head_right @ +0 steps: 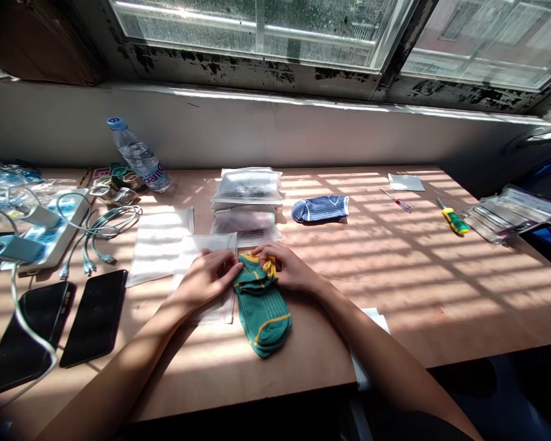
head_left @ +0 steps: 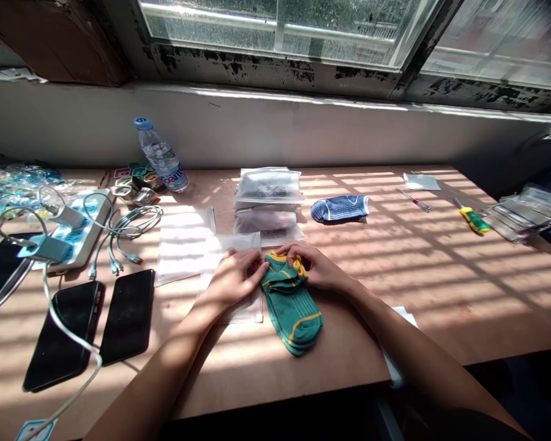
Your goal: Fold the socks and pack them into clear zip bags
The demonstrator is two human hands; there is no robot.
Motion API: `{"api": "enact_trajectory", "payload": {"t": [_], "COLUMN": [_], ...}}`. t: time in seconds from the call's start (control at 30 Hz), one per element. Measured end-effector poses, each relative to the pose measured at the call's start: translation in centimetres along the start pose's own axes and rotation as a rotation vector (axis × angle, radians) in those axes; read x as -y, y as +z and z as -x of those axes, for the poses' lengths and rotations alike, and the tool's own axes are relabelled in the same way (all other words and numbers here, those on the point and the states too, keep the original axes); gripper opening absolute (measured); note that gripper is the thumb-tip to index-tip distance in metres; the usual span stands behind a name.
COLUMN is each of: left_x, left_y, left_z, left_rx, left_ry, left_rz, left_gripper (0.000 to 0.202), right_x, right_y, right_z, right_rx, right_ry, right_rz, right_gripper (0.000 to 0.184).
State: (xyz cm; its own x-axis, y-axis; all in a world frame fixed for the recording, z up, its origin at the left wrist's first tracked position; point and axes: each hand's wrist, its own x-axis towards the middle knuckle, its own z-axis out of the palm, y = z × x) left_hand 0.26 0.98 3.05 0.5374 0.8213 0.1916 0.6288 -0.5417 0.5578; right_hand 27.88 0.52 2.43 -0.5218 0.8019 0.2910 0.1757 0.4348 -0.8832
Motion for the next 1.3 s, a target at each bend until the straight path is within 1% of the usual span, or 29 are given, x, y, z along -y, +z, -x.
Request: {"api": "enact_trajectory", "payload": {"t": [0.17, 0.3, 0.4, 0.43, 0.53, 0.57, 0.6, 0.67, 0.73, 0.97, 1.03, 1.13, 1.2, 1.3], "left_x": [-0.2, -0.3, -0.9, -1.2, -2.2, -2.5, -2.7, -2.7, -2.4, -0.9, -0.7, -0.5, -0.4, -0.3], "left_y": [-0.1, -0.1, 0.1, 0.3, 0.6, 0.7, 0.8, 0.8, 0.6, -0.1, -0.2, -0.2, -0.1, 0.0], "left_z": [-0.1, -0.1, -0.1, -0.1, -0.1, -0.1, -0.1, -0.1, -0.1, -0.2, -0.3, -0.4, -0.4, -0.3], "left_rx": [-0.083, -0.068, -0.086, -0.098, -0.12, -0.12, -0.117, -0.115, -0.128, -0.169, -0.142, -0.062, -0.028, -0.008], "left_ry": [-0.078, -0.023, 0.013, 0.018, 0.027, 0.031, 0.034, 0.02, -0.012, -0.133, -0.147, -0.132, -0.132, -0.122], "left_rz": [-0.027, -0.013, 0.069, 0.102, 0.199, 0.226, 0.245, 0.252, 0.223, 0.129, 0.103, 0.075, 0.068, 0.057], "left_gripper": [0.032, 0.033, 0.03, 0.027, 0.024, 0.024, 0.025, 0.028, 0.028, 0.033, 0.034, 0.036, 0.032, 0.027], "right_x": [0.2, 0.3, 0.0, -0.1, -0.4, -0.4, -0.4, -0.2, 0.0, 0.5, 0.6, 0.7, 0.8, 0.8], "right_y": [-0.2, -0.2, 0.2, 0.4, 0.7, 0.6, 0.6, 0.3, 0.1, -0.3, -0.4, -0.5, -0.5, -0.6], "right_z": [-0.2, -0.2, -0.1, 0.0, 0.0, 0.0, 0.0, -0.1, -0.1, 0.0, 0.0, -0.1, -0.1, -0.1], "right_rx": [0.002, -0.004, -0.014, -0.026, -0.045, -0.035, -0.02, 0.0, 0.008, 0.049, 0.051, 0.051, 0.051, 0.053], "right_ry": [0.009, 0.002, 0.01, 0.019, 0.019, 0.005, -0.01, -0.017, -0.002, 0.003, -0.001, 0.009, 0.02, 0.012], "right_rz": [0.029, 0.058, 0.019, -0.009, -0.048, -0.029, -0.002, 0.036, 0.024, -0.03, -0.023, 0.001, 0.016, 0.024], "right_gripper": [0.018, 0.02, 0.02, 0.023, 0.047, 0.049, 0.045, 0.029, 0.018, 0.02, 0.019, 0.018, 0.018, 0.017]}}
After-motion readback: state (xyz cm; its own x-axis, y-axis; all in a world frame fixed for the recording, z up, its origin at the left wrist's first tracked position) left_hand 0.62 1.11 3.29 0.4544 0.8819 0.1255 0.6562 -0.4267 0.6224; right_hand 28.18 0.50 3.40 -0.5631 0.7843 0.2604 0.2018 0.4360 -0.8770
